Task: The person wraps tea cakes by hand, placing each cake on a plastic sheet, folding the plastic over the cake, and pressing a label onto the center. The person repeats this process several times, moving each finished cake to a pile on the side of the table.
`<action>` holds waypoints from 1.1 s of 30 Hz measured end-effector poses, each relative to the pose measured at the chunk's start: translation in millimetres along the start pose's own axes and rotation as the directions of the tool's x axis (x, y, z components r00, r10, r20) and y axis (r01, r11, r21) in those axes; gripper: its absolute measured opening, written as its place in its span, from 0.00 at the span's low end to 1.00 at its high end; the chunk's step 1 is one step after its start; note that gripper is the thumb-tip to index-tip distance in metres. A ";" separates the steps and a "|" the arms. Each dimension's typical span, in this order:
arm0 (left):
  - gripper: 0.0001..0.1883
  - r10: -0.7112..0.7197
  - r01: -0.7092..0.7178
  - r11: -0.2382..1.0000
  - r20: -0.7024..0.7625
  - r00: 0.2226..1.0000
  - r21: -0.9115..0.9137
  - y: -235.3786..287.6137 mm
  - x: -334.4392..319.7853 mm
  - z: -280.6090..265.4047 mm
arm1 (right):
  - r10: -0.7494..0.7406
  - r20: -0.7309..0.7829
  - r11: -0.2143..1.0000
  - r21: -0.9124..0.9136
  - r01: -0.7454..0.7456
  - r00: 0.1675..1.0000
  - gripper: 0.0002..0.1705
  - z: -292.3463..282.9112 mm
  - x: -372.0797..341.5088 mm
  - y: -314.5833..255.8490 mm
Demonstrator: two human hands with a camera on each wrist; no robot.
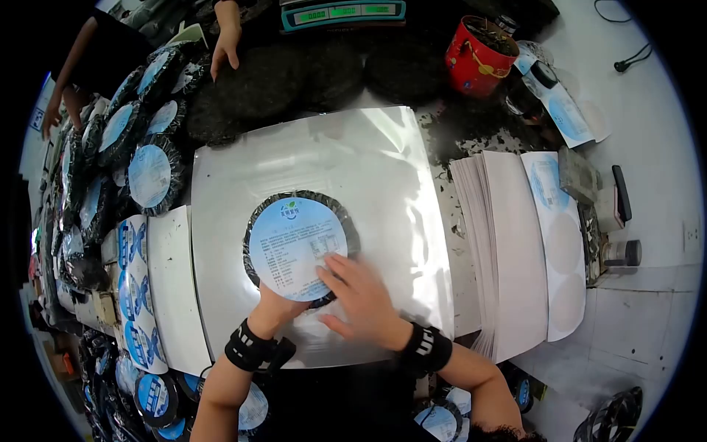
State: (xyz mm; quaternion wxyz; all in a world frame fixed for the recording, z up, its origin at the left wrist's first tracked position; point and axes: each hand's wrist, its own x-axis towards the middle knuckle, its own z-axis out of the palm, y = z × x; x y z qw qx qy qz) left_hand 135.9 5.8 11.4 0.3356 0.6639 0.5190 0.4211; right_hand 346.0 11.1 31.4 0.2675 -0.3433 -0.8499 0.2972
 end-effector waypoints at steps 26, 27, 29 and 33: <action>0.27 -0.650 0.625 0.683 0.076 0.756 -0.379 -28.9 -30.3 -111.3 | 0.299 -0.087 0.873 0.427 -0.236 0.950 0.53 18.8 135.5 22.1; 0.30 -0.693 0.604 0.600 0.037 0.720 -0.524 -39.5 -39.4 -124.8 | 0.148 -0.182 0.974 0.199 -0.111 0.972 0.53 23.4 161.6 31.9; 0.28 -0.673 0.505 0.644 -0.111 0.732 -0.574 -34.1 -45.9 -171.4 | -0.195 -0.232 0.925 -0.367 0.100 0.953 0.58 19.6 235.6 37.1; 0.20 -0.536 0.407 0.844 -0.504 0.677 -0.350 -36.7 -45.6 -289.5 | -0.237 -0.111 0.642 -0.763 0.070 0.965 0.64 58.9 347.8 82.7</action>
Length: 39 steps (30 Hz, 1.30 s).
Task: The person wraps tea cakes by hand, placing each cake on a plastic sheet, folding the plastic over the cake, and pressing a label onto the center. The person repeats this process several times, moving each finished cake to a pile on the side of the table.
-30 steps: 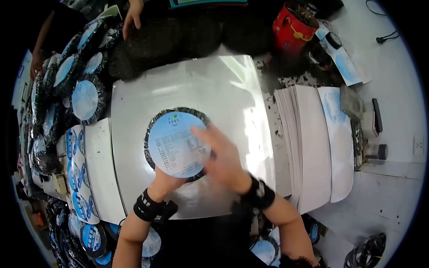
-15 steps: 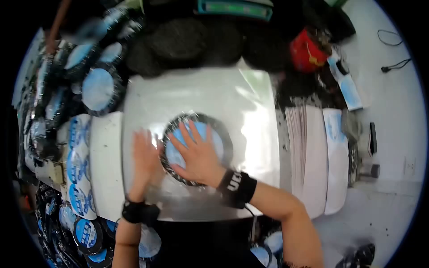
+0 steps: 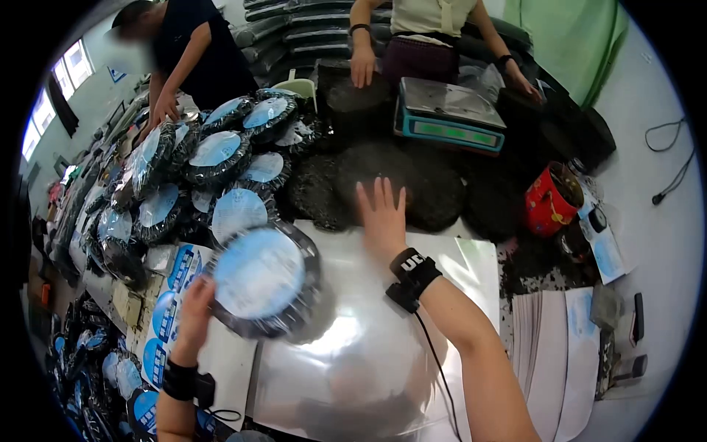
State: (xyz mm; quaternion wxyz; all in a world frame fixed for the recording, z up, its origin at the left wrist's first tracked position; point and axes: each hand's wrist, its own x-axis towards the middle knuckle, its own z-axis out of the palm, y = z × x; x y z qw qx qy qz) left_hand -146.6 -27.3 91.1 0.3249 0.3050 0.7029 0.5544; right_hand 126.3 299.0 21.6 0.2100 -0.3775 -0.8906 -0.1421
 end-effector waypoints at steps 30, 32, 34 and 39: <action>0.44 0.112 -0.131 0.991 0.342 0.933 0.031 -46.3 -88.3 226.2 | 0.651 0.337 0.107 0.846 -0.522 0.680 0.38 -121.2 -271.0 -37.6; 0.44 0.122 -0.161 0.982 0.328 0.937 0.096 -42.6 -93.1 224.2 | 0.570 0.399 0.142 0.813 -0.565 0.718 0.38 -130.3 -271.6 -23.1; 0.44 0.141 -0.186 0.976 0.325 0.935 0.110 -48.5 -89.6 228.8 | 0.425 0.254 0.496 0.737 -0.459 0.869 0.45 -154.1 -246.8 -19.8; 0.37 0.175 -0.254 0.957 0.419 0.891 0.139 -56.3 -76.3 203.0 | -0.126 0.269 0.798 0.599 -0.064 0.955 0.56 -133.6 -222.7 -51.4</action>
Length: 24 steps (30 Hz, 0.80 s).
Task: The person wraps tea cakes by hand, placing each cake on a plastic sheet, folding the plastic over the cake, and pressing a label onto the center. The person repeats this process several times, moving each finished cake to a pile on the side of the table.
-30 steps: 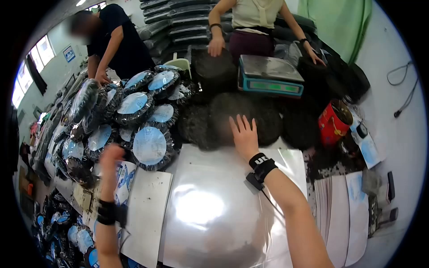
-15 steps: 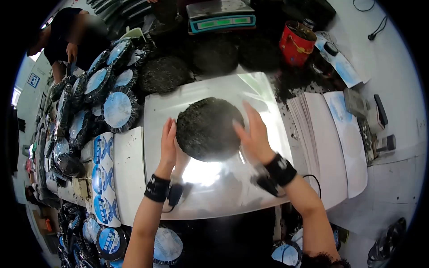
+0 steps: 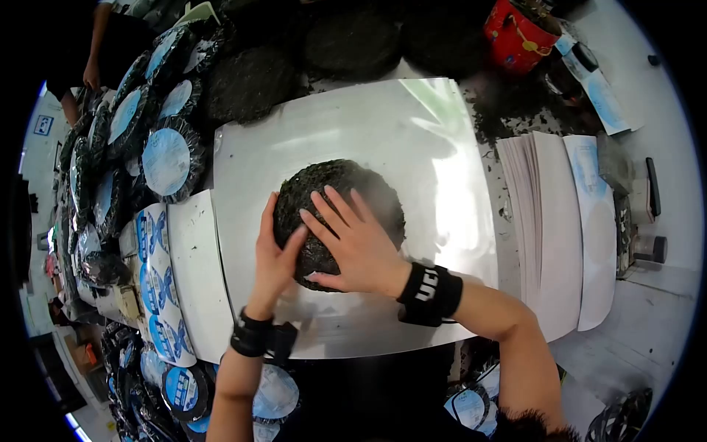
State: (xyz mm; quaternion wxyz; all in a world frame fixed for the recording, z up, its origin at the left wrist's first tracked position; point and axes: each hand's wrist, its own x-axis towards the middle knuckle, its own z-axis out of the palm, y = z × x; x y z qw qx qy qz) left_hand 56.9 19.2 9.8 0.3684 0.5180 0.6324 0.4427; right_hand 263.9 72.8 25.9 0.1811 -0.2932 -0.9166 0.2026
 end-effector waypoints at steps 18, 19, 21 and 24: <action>0.23 0.137 -0.553 0.657 0.640 0.756 0.513 34.5 -116.3 -118.2 | 0.089 -0.131 0.981 -0.162 -0.110 0.987 0.58 30.9 -6.5 -11.9; 0.28 0.330 -0.564 0.657 0.482 0.811 0.500 44.1 -108.4 -100.7 | 0.091 -0.134 0.976 -0.183 -0.115 0.987 0.59 26.3 -4.2 -7.7; 0.38 0.639 -0.588 0.662 0.060 0.767 0.466 65.6 -99.0 -58.1 | 0.127 -0.104 0.974 -0.174 -0.144 0.986 0.60 24.5 -3.5 -8.3; 0.52 0.420 -0.411 0.732 0.115 0.900 0.544 33.7 -69.5 18.7 | 0.136 -0.146 0.990 0.051 -0.129 0.980 0.56 22.9 -9.8 -7.1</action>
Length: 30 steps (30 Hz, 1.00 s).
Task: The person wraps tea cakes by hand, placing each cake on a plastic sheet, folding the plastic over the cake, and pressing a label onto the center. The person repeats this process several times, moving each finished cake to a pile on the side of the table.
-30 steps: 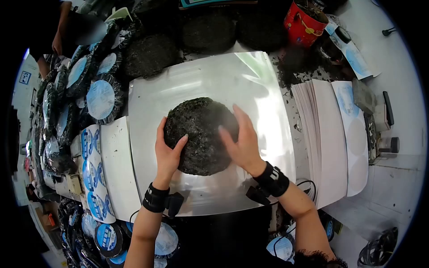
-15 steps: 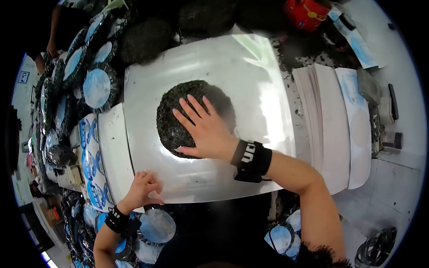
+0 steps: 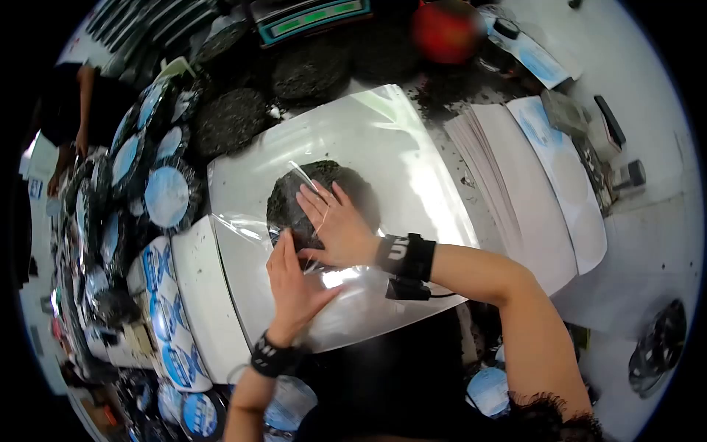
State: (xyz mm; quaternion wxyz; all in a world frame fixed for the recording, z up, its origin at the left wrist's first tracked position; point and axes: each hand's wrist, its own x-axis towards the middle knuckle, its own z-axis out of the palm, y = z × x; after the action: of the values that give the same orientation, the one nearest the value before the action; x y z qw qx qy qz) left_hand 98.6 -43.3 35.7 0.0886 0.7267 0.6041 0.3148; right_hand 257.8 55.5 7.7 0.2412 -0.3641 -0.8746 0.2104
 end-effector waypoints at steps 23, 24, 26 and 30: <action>0.58 -0.013 0.008 0.981 0.024 1.000 0.196 -14.8 42.4 22.1 | 0.115 -0.274 0.980 0.189 -0.064 0.955 0.22 -31.2 -11.1 11.8; 0.58 0.067 -0.070 0.963 0.021 0.998 0.259 -12.0 53.5 11.9 | 0.171 -0.268 0.959 0.267 -0.098 0.948 0.19 -23.7 -11.0 14.6; 0.54 0.026 -0.020 0.997 -0.090 0.996 0.076 -16.7 68.4 11.4 | 0.236 -0.097 0.958 0.190 -0.215 0.967 0.15 -6.5 -18.4 31.3; 0.58 -0.163 0.174 0.982 0.150 0.975 -0.068 -32.2 69.8 17.8 | -0.162 -0.193 0.987 -0.025 0.160 0.968 0.21 -58.1 30.2 23.9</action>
State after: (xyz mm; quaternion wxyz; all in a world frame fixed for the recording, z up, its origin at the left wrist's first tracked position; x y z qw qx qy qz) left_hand 87.2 34.6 29.8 0.1874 0.6895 0.6424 0.2771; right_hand 285.4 104.4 49.0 0.3402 -0.3121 -0.8744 0.1495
